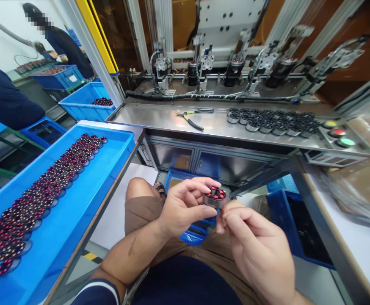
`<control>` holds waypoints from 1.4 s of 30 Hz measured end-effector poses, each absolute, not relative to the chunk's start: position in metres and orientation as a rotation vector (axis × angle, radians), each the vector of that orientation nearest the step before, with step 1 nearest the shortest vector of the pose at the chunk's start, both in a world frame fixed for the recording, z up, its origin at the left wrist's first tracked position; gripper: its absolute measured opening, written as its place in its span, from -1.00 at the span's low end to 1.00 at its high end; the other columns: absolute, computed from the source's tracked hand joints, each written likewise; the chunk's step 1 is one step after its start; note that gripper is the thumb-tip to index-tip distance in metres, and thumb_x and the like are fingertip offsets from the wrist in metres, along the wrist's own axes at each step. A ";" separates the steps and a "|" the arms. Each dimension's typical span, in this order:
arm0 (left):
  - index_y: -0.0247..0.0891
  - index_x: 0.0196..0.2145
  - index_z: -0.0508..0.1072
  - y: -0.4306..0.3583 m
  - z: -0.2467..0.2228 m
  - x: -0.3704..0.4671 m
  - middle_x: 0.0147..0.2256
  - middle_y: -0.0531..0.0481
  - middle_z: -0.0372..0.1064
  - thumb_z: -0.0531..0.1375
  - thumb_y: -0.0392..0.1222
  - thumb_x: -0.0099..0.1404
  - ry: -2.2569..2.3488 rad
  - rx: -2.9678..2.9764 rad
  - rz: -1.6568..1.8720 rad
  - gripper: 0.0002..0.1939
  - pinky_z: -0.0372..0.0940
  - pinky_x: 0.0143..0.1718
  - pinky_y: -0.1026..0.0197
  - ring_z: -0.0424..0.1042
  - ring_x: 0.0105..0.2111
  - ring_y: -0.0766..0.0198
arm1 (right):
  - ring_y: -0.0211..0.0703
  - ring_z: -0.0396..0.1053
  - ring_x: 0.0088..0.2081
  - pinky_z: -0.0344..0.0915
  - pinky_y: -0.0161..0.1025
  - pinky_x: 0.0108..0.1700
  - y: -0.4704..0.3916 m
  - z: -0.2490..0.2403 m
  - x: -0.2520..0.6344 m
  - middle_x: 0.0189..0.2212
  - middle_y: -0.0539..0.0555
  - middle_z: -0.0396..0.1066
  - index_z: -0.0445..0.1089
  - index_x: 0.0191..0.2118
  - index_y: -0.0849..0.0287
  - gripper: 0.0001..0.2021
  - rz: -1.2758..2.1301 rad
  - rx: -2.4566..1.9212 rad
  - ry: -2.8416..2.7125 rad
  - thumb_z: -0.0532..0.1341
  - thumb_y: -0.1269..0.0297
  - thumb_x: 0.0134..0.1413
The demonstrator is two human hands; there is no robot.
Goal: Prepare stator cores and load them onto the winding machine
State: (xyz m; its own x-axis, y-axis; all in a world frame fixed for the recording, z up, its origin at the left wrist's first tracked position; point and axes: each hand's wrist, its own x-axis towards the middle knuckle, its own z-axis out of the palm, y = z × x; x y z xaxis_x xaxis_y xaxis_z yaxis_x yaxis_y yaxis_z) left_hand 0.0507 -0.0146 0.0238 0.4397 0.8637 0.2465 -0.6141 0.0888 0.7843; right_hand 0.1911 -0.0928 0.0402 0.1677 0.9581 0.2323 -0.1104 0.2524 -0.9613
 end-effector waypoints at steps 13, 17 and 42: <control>-0.21 -0.28 0.50 -0.012 0.025 0.045 -0.05 -0.12 0.55 0.49 -0.28 0.09 0.302 1.171 1.077 -0.71 0.40 0.10 0.02 0.46 0.17 0.03 | -0.07 0.52 -0.37 0.52 -0.15 -0.35 -0.078 0.038 0.191 -0.33 0.19 0.57 0.60 -0.17 0.18 -0.62 1.501 -0.637 -0.891 0.15 0.00 0.35; -0.16 -0.02 0.52 -0.011 0.030 0.036 0.15 -0.20 0.44 0.59 -0.12 -0.10 0.433 1.391 1.178 -0.33 0.19 0.29 -0.07 0.27 0.30 -0.07 | -0.10 0.51 -0.32 0.51 -0.17 -0.28 -0.076 0.032 0.197 -0.28 0.14 0.55 0.57 -0.09 0.10 -0.76 1.302 -0.781 -1.024 0.29 0.08 0.27; -0.25 0.00 0.56 -0.026 0.038 0.041 -0.05 -0.20 0.53 0.43 -0.29 0.16 0.551 1.509 1.022 -0.57 0.49 -0.17 0.23 0.57 -0.17 0.19 | -0.18 0.38 -0.32 0.27 -0.25 -0.34 -0.092 0.032 0.222 -0.39 0.04 0.37 0.44 -0.32 0.14 -0.87 0.610 -1.095 -1.408 0.28 0.50 0.23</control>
